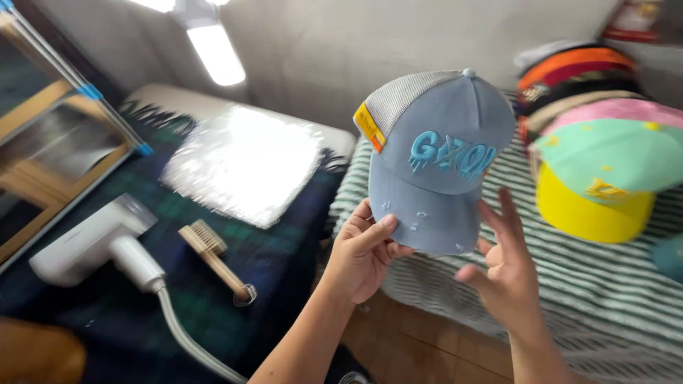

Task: The person is using a handheld steamer and a brush to clean and reshape various baseball caps on a wooden head form.

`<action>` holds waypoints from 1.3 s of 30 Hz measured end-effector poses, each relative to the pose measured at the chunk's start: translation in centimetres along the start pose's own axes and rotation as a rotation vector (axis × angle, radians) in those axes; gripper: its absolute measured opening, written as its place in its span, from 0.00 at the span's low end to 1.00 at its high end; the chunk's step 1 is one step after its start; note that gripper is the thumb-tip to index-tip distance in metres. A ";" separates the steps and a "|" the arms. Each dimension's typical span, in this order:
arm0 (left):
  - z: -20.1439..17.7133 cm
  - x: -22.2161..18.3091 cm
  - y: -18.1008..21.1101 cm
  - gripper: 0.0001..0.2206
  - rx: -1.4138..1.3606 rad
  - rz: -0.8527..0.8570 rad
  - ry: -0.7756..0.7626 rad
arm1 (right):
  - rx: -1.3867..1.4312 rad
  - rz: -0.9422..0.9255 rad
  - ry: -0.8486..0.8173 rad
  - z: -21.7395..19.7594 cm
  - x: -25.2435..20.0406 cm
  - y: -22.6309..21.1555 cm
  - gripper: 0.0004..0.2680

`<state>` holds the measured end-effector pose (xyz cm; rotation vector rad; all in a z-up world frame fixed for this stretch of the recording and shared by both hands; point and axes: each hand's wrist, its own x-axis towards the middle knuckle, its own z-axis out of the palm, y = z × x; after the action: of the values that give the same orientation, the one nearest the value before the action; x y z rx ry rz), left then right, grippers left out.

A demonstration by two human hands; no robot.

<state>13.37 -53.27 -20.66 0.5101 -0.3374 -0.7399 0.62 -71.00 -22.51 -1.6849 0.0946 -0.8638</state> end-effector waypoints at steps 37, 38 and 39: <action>-2.8 -37.8 37.6 0.04 0.942 0.998 1.208 | 0.587 0.236 -0.621 38.2 -6.7 -18.8 0.15; -3.4 -38.1 38.5 0.04 0.940 1.003 1.214 | 0.588 0.235 -0.629 39.6 -6.9 -19.3 0.15; -4.1 -38.4 39.5 0.12 0.640 1.057 1.040 | 0.437 -0.019 -0.658 41.0 -7.1 -19.9 0.14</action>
<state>10.47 0.07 -6.62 1.1046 0.1775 0.7205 11.98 -27.93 -10.49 -1.4714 -0.5235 -0.2761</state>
